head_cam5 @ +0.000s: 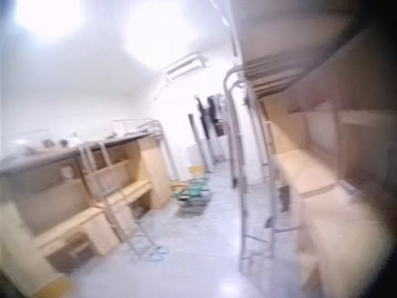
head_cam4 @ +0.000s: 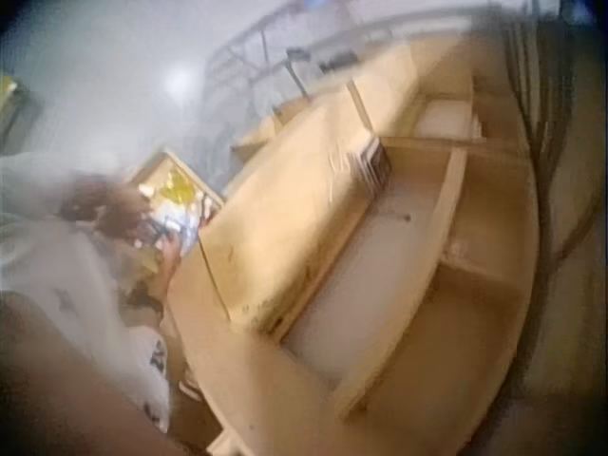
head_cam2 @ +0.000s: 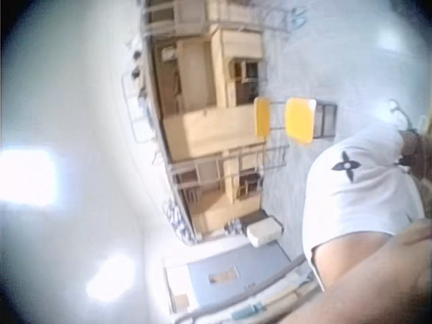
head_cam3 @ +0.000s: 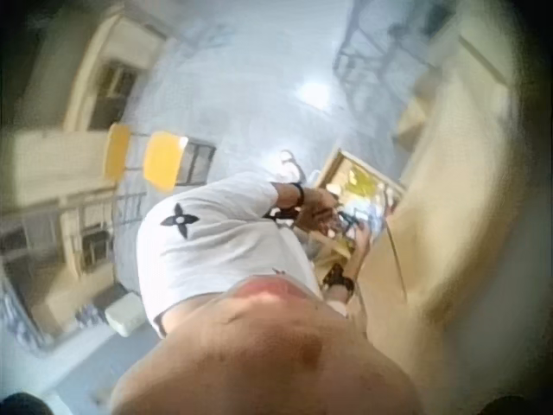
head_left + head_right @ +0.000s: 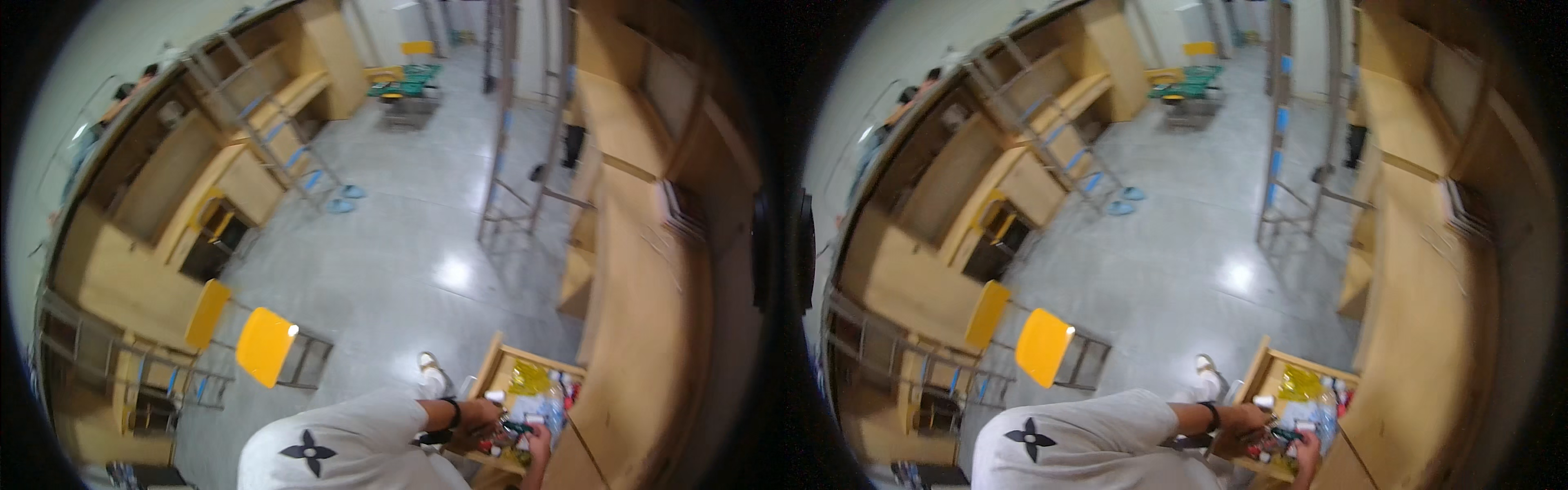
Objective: The person selects a screwdriver from a drawer and uses it to tighten a screw on a metal hinge of a wooden cabinet door. They use their hands to hold the cabinet door and the tool while performing the repair.
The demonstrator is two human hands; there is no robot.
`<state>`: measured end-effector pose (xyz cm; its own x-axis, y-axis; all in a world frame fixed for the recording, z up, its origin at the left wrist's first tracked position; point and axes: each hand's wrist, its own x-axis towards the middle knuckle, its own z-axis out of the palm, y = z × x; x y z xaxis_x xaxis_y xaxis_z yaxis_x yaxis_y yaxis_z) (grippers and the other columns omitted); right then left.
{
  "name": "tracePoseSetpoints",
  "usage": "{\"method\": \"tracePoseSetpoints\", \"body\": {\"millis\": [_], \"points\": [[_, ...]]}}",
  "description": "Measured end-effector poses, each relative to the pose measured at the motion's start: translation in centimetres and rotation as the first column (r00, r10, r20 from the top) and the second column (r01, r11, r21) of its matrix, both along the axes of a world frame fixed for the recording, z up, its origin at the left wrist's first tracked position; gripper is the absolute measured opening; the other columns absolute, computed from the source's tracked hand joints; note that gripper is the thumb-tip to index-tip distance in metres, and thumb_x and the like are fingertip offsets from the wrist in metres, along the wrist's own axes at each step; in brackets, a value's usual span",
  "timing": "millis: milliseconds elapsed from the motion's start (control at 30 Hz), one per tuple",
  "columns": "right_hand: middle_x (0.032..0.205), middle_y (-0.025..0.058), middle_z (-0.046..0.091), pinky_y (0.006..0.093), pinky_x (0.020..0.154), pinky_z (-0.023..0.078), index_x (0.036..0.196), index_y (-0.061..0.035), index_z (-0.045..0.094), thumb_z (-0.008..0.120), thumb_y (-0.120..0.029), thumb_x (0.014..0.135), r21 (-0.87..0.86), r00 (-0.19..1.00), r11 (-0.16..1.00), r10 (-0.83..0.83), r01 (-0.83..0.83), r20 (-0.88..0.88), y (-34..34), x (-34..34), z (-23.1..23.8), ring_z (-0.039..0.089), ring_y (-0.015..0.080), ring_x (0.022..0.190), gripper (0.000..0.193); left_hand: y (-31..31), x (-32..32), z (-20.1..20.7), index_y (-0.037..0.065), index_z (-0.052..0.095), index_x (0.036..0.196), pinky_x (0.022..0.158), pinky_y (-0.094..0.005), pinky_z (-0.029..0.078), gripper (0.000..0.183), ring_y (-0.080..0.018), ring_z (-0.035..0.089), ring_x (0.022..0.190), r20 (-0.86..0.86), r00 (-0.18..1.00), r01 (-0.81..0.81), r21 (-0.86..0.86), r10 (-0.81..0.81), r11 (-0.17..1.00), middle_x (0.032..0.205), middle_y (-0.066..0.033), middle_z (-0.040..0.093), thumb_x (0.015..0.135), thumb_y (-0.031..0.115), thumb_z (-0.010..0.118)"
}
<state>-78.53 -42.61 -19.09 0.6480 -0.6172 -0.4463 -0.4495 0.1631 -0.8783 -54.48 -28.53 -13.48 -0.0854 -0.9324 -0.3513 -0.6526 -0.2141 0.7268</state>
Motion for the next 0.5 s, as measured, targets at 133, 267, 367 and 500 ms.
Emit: {"method": "tracePoseSetpoints", "body": {"millis": [133, 267, 367, 500], "points": [[0.087, 0.0089, 0.062, 0.0284, 0.064, 0.050, 0.111, 0.0008, 0.059, 0.060, 0.001, 0.070, 0.078, 0.981, 0.978, -0.193, 0.195, -0.030, 0.4, 0.6, 0.4, 0.060, 0.0154, 0.071, 0.040, -1.2, 1.5, 1.8, 0.007, 0.061, 0.087, 0.062, -0.0403, 0.050, 0.020, -0.0338, 0.062, 0.071, 0.060, 0.960, 0.277, -0.071, -0.273, 0.958, 0.077, -0.0159, 0.063, 0.073, 0.022, 0.060], [0.100, 0.0148, 0.061, 0.0339, 0.075, 0.050, 0.112, 0.0000, 0.057, 0.064, -0.007, 0.072, -0.543, 0.955, 0.836, -0.221, 0.082, -0.197, -0.7, 1.7, 5.4, 0.061, 0.0232, 0.089, 0.042, -1.6, 0.4, 0.0, 0.001, 0.044, 0.113, 0.070, -0.0423, 0.049, 0.036, -0.0333, 0.060, 0.087, 0.168, 0.951, 0.283, -0.122, -0.261, 0.951, 0.090, -0.0195, 0.060, 0.083, 0.020, 0.052], [0.100, 0.0166, 0.060, 0.0353, 0.076, 0.050, 0.106, -0.0020, 0.060, 0.061, -0.008, 0.072, -0.627, 0.953, 0.779, -0.189, -0.003, -0.238, -1.7, 2.2, 11.1, 0.061, 0.0276, 0.090, 0.034, -2.1, 0.9, 5.2, 0.001, 0.049, 0.109, 0.065, -0.0422, 0.051, 0.034, -0.0350, 0.062, 0.077, 0.125, 0.949, 0.309, -0.182, -0.290, 0.933, 0.084, -0.0197, 0.063, 0.081, 0.020, 0.052], [0.097, 0.0137, 0.060, 0.0320, 0.075, 0.049, 0.101, -0.0013, 0.061, 0.061, -0.009, 0.075, -0.588, 0.990, 0.808, -0.106, 0.032, -0.093, -2.4, 4.4, 16.6, 0.060, 0.0239, 0.088, 0.027, -1.7, 0.8, 2.6, 0.002, 0.060, 0.084, 0.062, -0.0426, 0.051, 0.021, -0.0337, 0.064, 0.074, 0.221, 0.917, 0.365, -0.126, -0.333, 0.922, 0.079, -0.0195, 0.064, 0.075, 0.021, 0.059]]}}
